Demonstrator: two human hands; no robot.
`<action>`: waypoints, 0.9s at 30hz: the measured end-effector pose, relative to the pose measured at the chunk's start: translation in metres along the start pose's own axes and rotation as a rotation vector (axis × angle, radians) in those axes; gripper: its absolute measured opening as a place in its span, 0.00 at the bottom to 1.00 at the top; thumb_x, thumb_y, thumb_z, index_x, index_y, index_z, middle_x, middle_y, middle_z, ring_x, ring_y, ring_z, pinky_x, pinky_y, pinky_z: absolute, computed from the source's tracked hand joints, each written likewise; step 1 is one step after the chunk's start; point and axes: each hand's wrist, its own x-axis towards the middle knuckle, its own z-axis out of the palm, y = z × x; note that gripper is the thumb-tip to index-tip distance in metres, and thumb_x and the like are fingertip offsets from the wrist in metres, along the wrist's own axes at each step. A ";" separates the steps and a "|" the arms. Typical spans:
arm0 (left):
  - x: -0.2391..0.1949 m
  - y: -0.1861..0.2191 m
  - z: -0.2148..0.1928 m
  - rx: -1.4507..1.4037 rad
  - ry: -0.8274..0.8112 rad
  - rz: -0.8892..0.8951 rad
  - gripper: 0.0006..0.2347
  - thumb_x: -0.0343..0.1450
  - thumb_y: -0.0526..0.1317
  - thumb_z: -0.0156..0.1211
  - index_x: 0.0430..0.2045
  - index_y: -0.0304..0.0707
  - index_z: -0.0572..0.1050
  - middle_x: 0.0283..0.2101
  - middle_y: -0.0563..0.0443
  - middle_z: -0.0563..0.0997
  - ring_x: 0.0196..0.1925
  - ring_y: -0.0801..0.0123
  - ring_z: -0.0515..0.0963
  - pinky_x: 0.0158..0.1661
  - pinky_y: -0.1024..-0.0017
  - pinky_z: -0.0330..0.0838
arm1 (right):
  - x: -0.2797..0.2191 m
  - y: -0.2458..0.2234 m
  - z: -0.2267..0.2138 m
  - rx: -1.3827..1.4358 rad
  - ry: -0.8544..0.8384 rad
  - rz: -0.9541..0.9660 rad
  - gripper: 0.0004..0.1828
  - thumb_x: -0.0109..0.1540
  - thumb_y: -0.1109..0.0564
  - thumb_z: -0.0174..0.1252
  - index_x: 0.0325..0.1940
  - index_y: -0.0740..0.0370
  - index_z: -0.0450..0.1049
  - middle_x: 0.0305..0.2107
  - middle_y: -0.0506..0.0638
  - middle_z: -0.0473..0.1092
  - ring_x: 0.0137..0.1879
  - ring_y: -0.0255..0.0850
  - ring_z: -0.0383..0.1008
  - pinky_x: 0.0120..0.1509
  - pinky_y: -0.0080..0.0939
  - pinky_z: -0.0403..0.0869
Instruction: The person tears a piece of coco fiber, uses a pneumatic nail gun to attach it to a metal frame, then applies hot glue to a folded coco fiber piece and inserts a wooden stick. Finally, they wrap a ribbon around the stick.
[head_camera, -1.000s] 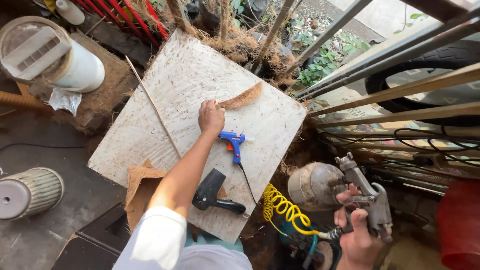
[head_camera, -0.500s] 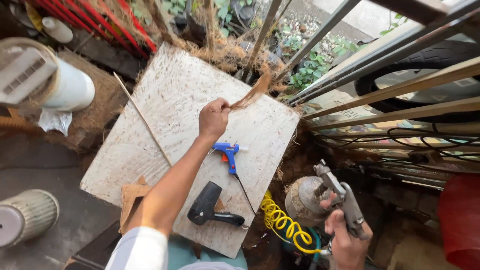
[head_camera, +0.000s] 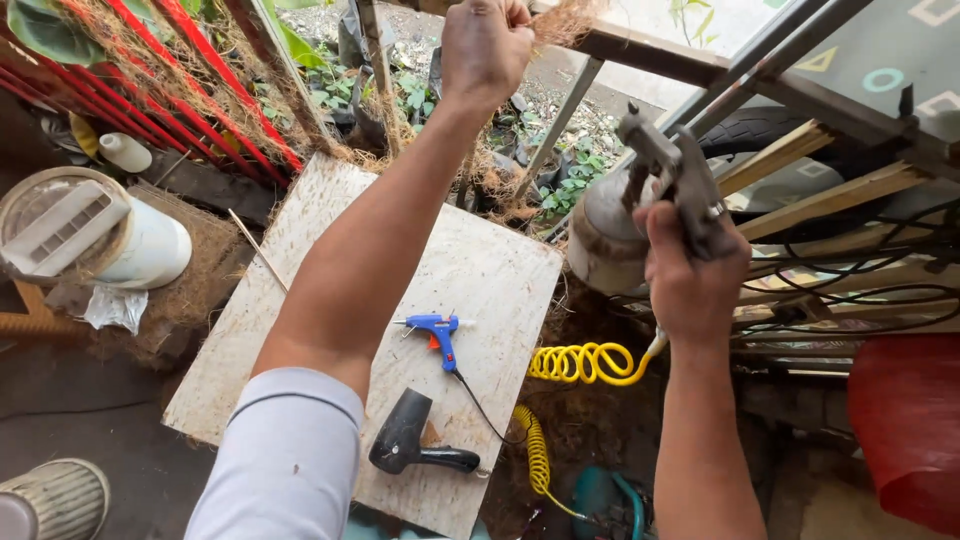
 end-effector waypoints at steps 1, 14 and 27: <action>0.000 0.000 -0.001 -0.001 0.003 0.007 0.13 0.58 0.23 0.57 0.08 0.49 0.71 0.14 0.59 0.78 0.15 0.82 0.75 0.13 0.86 0.74 | 0.007 0.003 0.002 0.002 0.004 -0.007 0.16 0.68 0.46 0.57 0.37 0.61 0.76 0.16 0.47 0.66 0.16 0.31 0.58 0.21 0.30 0.59; -0.006 0.000 -0.018 0.087 0.034 0.140 0.12 0.58 0.28 0.68 0.11 0.49 0.72 0.17 0.62 0.78 0.19 0.84 0.75 0.19 0.87 0.77 | 0.056 0.019 0.005 -0.171 0.036 -0.121 0.20 0.68 0.42 0.59 0.38 0.62 0.73 0.27 0.50 0.74 0.23 0.36 0.70 0.25 0.37 0.68; -0.007 0.011 -0.028 0.150 0.065 0.318 0.08 0.62 0.27 0.62 0.17 0.46 0.80 0.22 0.56 0.83 0.24 0.77 0.81 0.22 0.83 0.79 | 0.078 0.018 0.009 -0.152 0.014 -0.187 0.18 0.70 0.44 0.60 0.39 0.62 0.73 0.28 0.51 0.75 0.24 0.37 0.72 0.26 0.37 0.70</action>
